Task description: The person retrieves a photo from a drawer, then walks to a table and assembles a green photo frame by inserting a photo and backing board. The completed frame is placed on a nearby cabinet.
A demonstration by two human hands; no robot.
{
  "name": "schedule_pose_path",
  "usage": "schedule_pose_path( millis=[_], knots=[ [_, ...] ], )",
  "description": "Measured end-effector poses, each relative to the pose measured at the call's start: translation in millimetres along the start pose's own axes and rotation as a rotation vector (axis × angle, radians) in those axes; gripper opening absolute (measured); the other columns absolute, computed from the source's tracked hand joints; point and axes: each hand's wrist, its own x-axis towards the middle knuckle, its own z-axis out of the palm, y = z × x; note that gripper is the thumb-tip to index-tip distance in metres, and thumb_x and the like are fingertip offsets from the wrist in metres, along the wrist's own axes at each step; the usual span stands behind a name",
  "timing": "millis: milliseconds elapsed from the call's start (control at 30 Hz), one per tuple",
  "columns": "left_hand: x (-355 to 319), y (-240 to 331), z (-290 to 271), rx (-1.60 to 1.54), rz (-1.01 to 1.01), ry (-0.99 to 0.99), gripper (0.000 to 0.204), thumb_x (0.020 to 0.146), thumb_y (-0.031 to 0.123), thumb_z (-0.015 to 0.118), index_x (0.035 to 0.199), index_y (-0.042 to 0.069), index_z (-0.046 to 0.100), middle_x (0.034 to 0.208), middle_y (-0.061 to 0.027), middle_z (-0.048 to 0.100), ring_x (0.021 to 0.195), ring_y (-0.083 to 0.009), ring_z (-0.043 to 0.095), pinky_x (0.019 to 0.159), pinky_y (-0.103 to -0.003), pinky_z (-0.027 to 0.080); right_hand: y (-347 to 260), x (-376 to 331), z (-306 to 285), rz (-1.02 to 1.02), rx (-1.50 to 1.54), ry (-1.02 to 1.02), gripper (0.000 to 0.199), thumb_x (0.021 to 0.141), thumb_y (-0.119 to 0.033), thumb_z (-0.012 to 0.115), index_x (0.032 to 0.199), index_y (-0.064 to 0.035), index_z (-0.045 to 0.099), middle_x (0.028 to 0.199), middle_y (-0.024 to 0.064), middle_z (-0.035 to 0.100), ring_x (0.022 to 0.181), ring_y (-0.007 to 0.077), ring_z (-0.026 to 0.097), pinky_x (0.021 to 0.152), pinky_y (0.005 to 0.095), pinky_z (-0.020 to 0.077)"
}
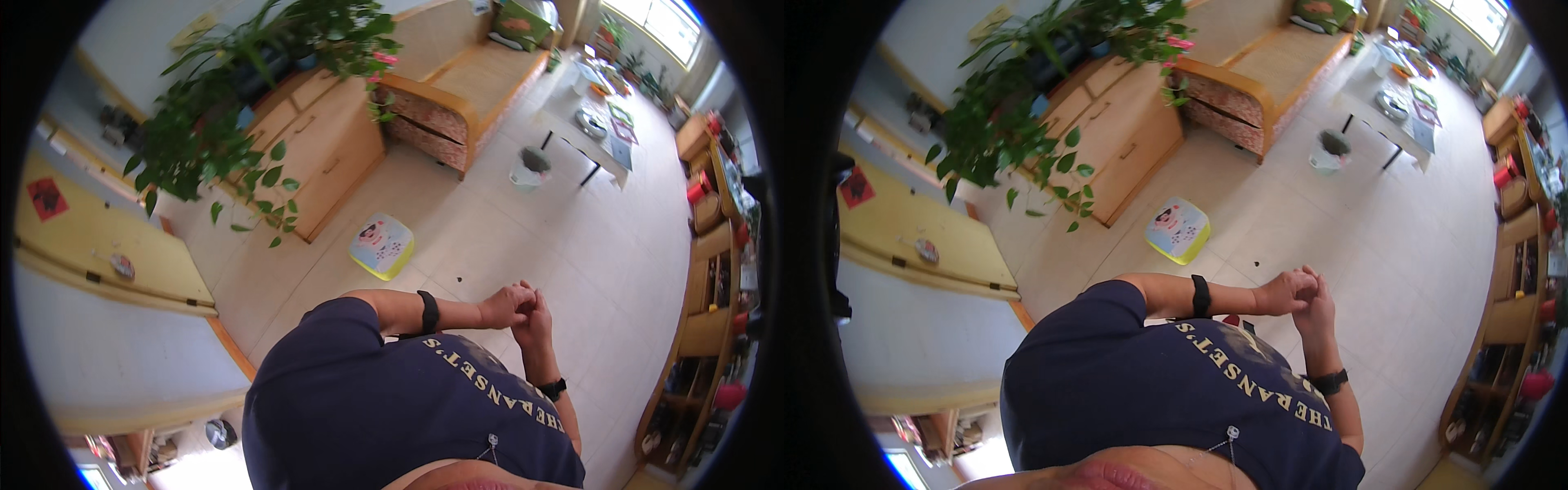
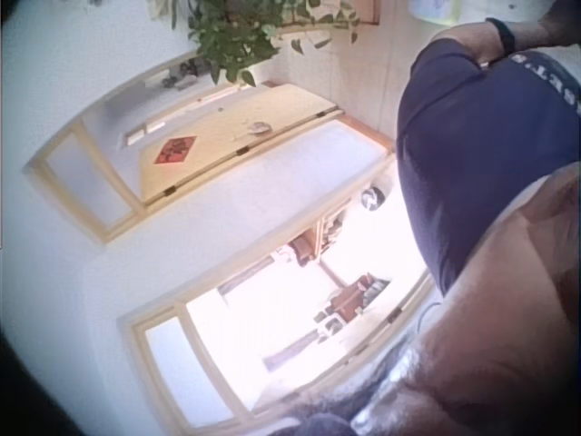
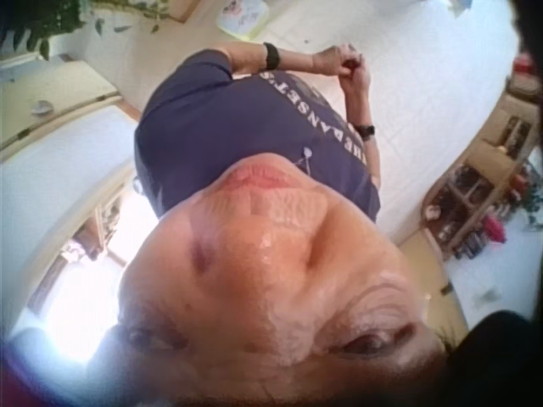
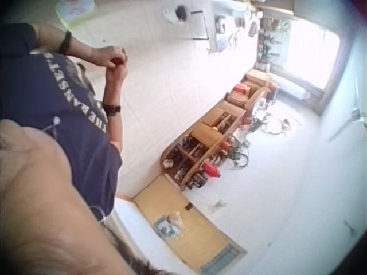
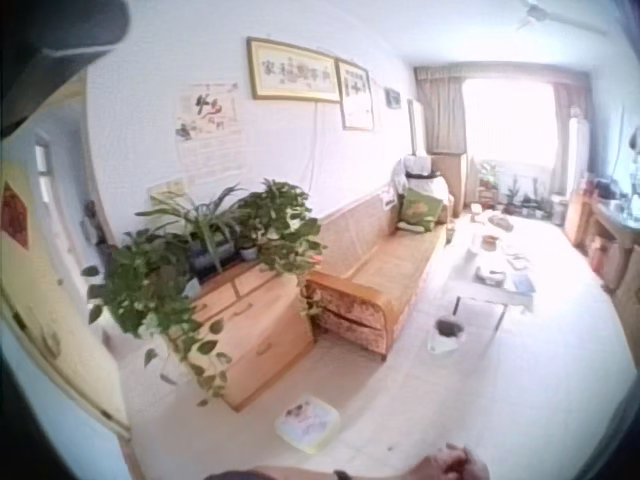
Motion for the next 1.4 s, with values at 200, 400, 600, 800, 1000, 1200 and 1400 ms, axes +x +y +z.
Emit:
schedule_pose_path(
  millis=[200,400,600,800,1000,1200,1400],
  knots=[
    [110.9,-45.9,3.3,0.041,0.093,0.045,0.024,0.07,0.005,0.064,0.094,0.004,0.062,0.092,-0.0139,0.063,0.089,-0.0302,0.06,0.079,-0.038,0.049,-75.2,85.7,-26.1,0.057,0.043,0.122,0.045,0.101,-0.037,0.034,0.122,-0.0013,0.052,0.11,0.0092,0.06,0.105,0.0198,0.056,0.094,0.034,0.0442],
    [254.1,-85.7,18.3,0.16,0.086,0.018,0.012,0.073,0.005,0.063,0.084,0.003,0.06,0.081,-0.0129,0.063,0.078,-0.0274,0.062,0.07,-0.034,0.05,-181.3,185.1,-68.2,0.029,0.092,0.044,0.04,0.101,-0.037,0.037,0.114,-0.0026,0.052,0.103,0.0085,0.061,0.097,0.0198,0.058,0.088,0.0346,0.0475],
    [380.8,-115.6,40.8,0.005,-0.205,-0.064,0.007,0.076,0.001,0.062,0.083,0.002,0.061,0.075,-0.0047,0.063,0.07,-0.0124,0.06,0.067,-0.026,0.05,-283.3,252.6,-96.2,0.039,0.135,0.018,0.038,0.1,-0.036,0.038,0.098,-0.0045,0.059,0.092,0.0053,0.062,0.088,0.0173,0.058,0.083,0.0311,0.0469],
    [466.6,-153.7,28.6,-0.593,-0.528,-0.061,0.006,0.086,-0.002,0.058,0.087,0.003,0.061,0.081,-0.0017,0.063,0.071,-0.0097,0.059,0.062,-0.023,0.051,-345.4,318.2,-133.2,0.199,0.301,-0.048,0.045,0.1,-0.043,0.035,0.1,-0.0043,0.059,0.092,0.0073,0.063,0.087,0.0187,0.059,0.084,0.034,0.0477],
    [554.6,-223.7,-6.2,-0.645,-0.624,0.046,0.004,0.087,0.003,0.059,0.087,0.004,0.062,0.076,-0.003,0.062,0.064,-0.0086,0.055,0.059,-0.021,0.047,-395.5,384.1,-165.0,0.197,0.202,0.308,0.056,0.098,-0.044,0.04,0.13,0.0021,0.038,0.131,0.0186,0.049,0.121,0.0303,0.048,0.1,0.0385,0.0408],
    [645.7,-362.8,-66.9,-0.75,-0.83,0.347,0.004,0.086,0.001,0.059,0.089,0.003,0.059,0.08,-0.006,0.063,0.064,-0.0109,0.056,0.059,-0.022,0.049,-464.3,440.1,-190.2,0.102,0.268,0.539,0.043,0.099,-0.036,0.042,0.122,0.001,0.046,0.115,0.0158,0.058,0.106,0.0271,0.057,0.091,0.0353,0.048],
    [709.7,-506.7,-108.6,-0.683,-1.06,0.554,0.007,0.082,-0.003,0.059,0.088,0.0,0.057,0.078,-0.0078,0.062,0.062,-0.012,0.058,0.052,-0.022,0.048,-496.6,483.2,-182.9,0.188,0.15,0.752,0.037,0.1,-0.03,0.042,0.12,-0.0008,0.05,0.105,0.0115,0.062,0.095,0.0213,0.062,0.081,0.0303,0.0523]
  ],
)
